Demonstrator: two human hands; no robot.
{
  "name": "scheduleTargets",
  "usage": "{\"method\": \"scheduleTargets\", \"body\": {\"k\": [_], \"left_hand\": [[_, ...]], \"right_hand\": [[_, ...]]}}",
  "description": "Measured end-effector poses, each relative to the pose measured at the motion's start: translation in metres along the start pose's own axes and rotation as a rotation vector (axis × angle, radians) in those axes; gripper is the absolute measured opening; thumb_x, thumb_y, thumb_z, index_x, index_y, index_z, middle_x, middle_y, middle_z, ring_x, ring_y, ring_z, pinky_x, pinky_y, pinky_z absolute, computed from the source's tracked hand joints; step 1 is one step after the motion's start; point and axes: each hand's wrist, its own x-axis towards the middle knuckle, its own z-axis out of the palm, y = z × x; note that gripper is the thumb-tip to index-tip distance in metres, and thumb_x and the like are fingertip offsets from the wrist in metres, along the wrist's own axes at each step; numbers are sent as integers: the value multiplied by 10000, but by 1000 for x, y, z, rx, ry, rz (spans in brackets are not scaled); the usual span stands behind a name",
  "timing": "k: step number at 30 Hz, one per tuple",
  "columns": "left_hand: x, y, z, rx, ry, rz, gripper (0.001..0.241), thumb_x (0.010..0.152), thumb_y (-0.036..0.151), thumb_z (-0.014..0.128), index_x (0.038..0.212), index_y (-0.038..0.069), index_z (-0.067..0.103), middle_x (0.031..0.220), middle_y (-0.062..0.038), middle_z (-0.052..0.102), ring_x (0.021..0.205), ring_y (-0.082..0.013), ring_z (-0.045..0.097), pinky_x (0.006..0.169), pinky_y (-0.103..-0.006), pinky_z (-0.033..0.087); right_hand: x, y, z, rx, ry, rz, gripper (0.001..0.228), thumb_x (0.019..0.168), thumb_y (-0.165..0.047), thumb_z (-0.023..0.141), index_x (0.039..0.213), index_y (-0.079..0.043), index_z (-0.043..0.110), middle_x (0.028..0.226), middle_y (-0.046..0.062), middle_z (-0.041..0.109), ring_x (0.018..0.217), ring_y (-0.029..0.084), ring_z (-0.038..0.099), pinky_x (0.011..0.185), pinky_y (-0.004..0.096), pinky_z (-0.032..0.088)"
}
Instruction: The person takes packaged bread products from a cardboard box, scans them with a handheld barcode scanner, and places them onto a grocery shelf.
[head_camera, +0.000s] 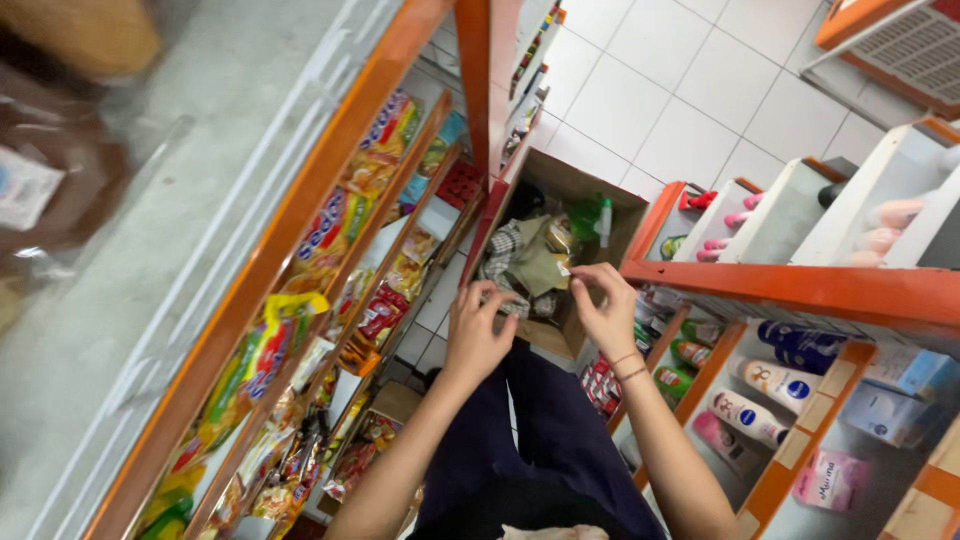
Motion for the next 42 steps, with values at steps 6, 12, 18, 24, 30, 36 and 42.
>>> {"method": "scheduleTargets", "body": {"k": [6, 12, 18, 24, 30, 36, 42], "left_hand": [[63, -99, 142, 506, -252, 104, 459, 804, 154, 692, 1256, 90, 657, 1371, -200, 510, 1294, -376, 470, 1024, -483, 421], [119, -163, 231, 652, -84, 195, 560, 838, 177, 588, 1397, 154, 602, 1481, -192, 481, 1310, -351, 459, 1019, -531, 395], [148, -185, 264, 706, -359, -17, 541, 858, 122, 615, 1399, 156, 613, 1101, -100, 735, 1222, -274, 576, 1023, -573, 378], [123, -161, 234, 715, -554, 139, 165, 780, 183, 674, 880, 150, 801, 1035, -123, 736, 1100, -286, 648, 1019, -554, 406], [106, -154, 209, 701, -550, 132, 151, 763, 151, 710, 877, 101, 796, 1227, -118, 672, 1190, -275, 597, 967, -503, 442], [94, -156, 211, 690, -538, 233, 512, 630, 237, 796, 1099, 48, 721, 1253, -106, 650, 1175, -271, 593, 935, -525, 437], [98, -162, 227, 558, -448, -7, 833, 655, 259, 823, 1434, 94, 578, 1111, -163, 677, 1050, -333, 643, 944, -574, 410]], "right_hand": [[17, 117, 23, 5, -79, 176, 137, 902, -36, 689, 1028, -15, 737, 891, 87, 676, 785, 168, 688, 718, 278, 547], [24, 197, 61, 40, -118, 352, 154, 896, -55, 680, 1039, -22, 727, 892, 78, 672, 769, 140, 695, 680, 265, 566], [24, 281, 95, -58, -135, 379, 281, 872, -15, 630, 1138, -26, 720, 945, 126, 678, 833, 253, 712, 780, 351, 583], [15, 348, 143, -432, -146, 562, 683, 755, -153, 805, 1372, -28, 539, 1277, 345, 506, 1136, 511, 559, 987, 483, 476], [10, 369, 167, -177, -56, 965, 1076, 749, -281, 807, 1592, -24, 190, 1200, 341, 615, 1105, 468, 633, 1000, 457, 497], [4, 381, 164, -349, -44, 869, 925, 673, -482, 954, 1313, 35, 532, 1240, 287, 681, 1153, 407, 672, 1006, 425, 530], [8, 381, 162, -152, -59, 866, 797, 648, -402, 907, 1239, 19, 577, 1133, 247, 710, 1058, 371, 698, 943, 420, 536]]}}
